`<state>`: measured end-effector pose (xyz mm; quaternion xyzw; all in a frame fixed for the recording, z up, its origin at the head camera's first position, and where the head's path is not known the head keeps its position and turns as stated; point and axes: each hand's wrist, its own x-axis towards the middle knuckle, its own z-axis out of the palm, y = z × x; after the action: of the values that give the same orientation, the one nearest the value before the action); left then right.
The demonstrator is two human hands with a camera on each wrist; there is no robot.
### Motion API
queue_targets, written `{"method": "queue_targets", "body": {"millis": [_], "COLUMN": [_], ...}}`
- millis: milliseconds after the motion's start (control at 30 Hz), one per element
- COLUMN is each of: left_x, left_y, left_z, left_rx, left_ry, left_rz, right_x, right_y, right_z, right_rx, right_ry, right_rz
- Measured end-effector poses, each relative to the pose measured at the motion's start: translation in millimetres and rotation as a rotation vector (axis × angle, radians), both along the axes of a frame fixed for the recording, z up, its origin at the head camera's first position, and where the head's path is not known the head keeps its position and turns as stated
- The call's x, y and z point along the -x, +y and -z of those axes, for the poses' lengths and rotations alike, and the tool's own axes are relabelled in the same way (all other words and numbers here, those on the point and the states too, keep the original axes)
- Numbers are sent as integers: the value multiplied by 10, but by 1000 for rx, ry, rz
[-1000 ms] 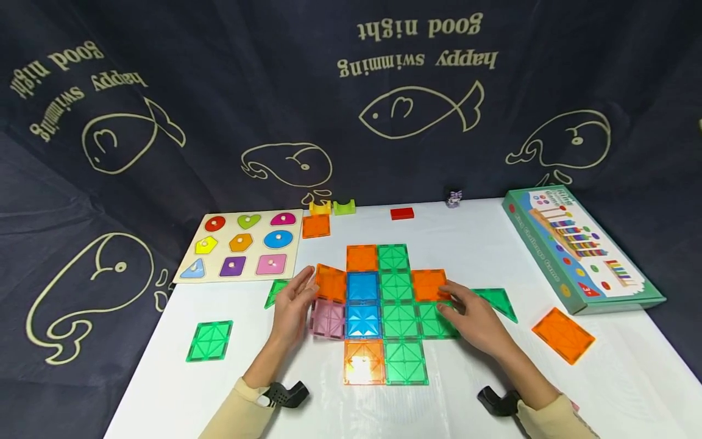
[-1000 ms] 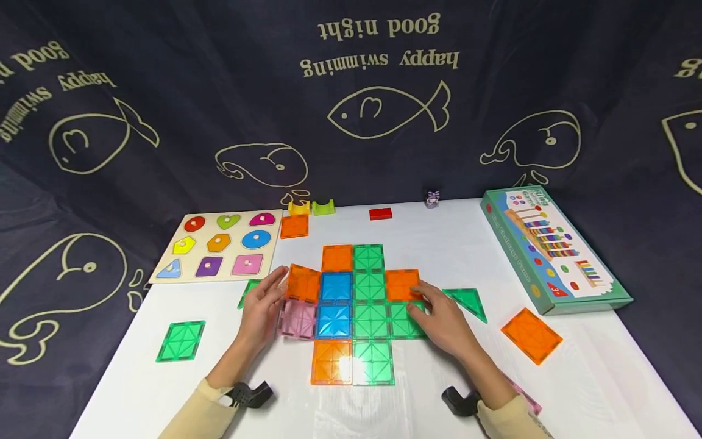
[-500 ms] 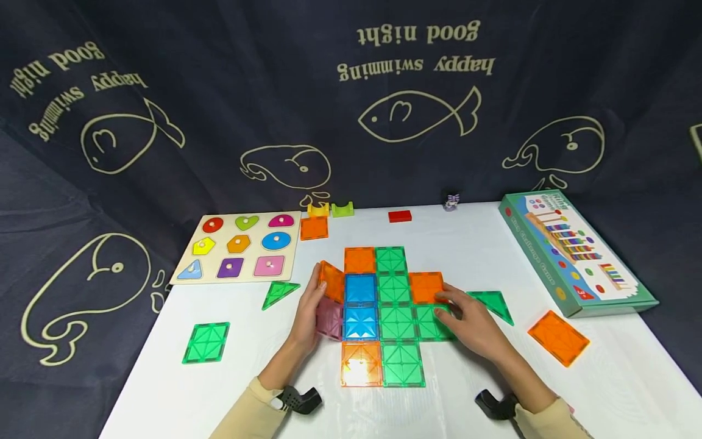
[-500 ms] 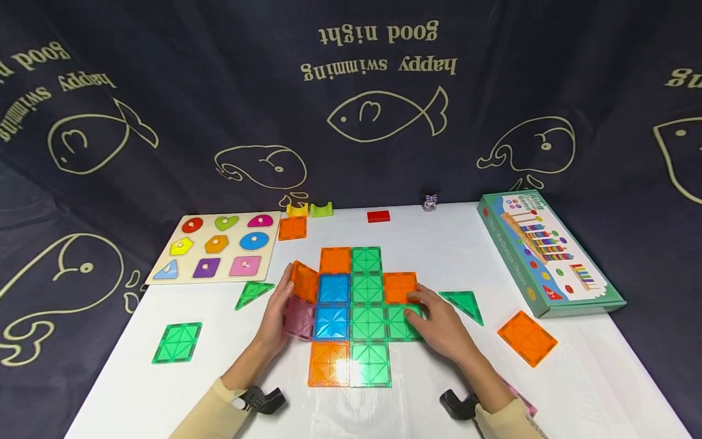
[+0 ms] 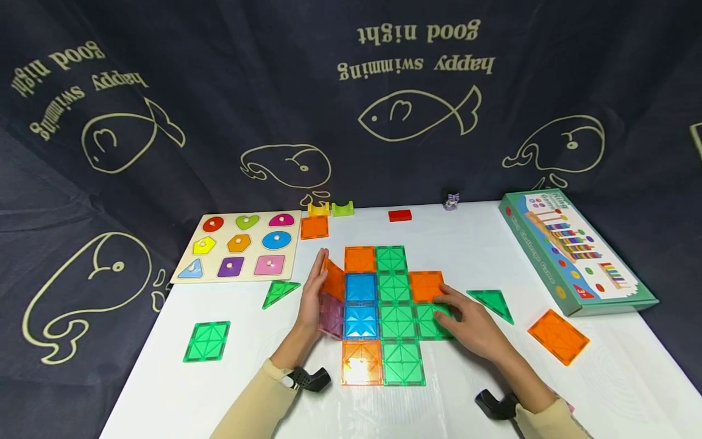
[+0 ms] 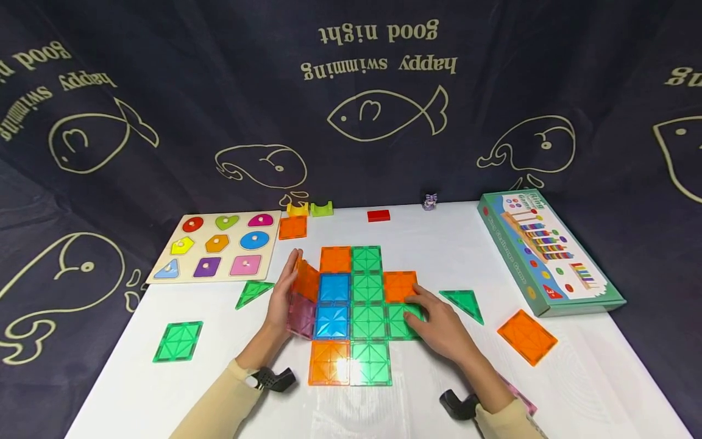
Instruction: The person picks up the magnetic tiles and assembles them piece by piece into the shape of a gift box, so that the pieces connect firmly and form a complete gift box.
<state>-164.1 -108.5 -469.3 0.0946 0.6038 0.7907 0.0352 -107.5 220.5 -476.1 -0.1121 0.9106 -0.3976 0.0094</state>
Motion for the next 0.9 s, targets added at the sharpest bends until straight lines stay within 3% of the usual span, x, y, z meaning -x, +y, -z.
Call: {"method": "queue_targets", "body": {"millis": [133,567,900], "left_x": [70,122,140], "left_y": [37,104,117], "left_z": [-61,-64,-69], "left_rx": [10,268,258], "left_ry": [12,99,91], "left_rz": [-1,-46,15], "right_x": [-8,-8,-2], "right_y": [7,3,-7], "right_z": [20,66,48], "right_rx": [-3,-13,-11], "right_ry": [-3,9,2], "right_rz": [-8,-22,-11]}}
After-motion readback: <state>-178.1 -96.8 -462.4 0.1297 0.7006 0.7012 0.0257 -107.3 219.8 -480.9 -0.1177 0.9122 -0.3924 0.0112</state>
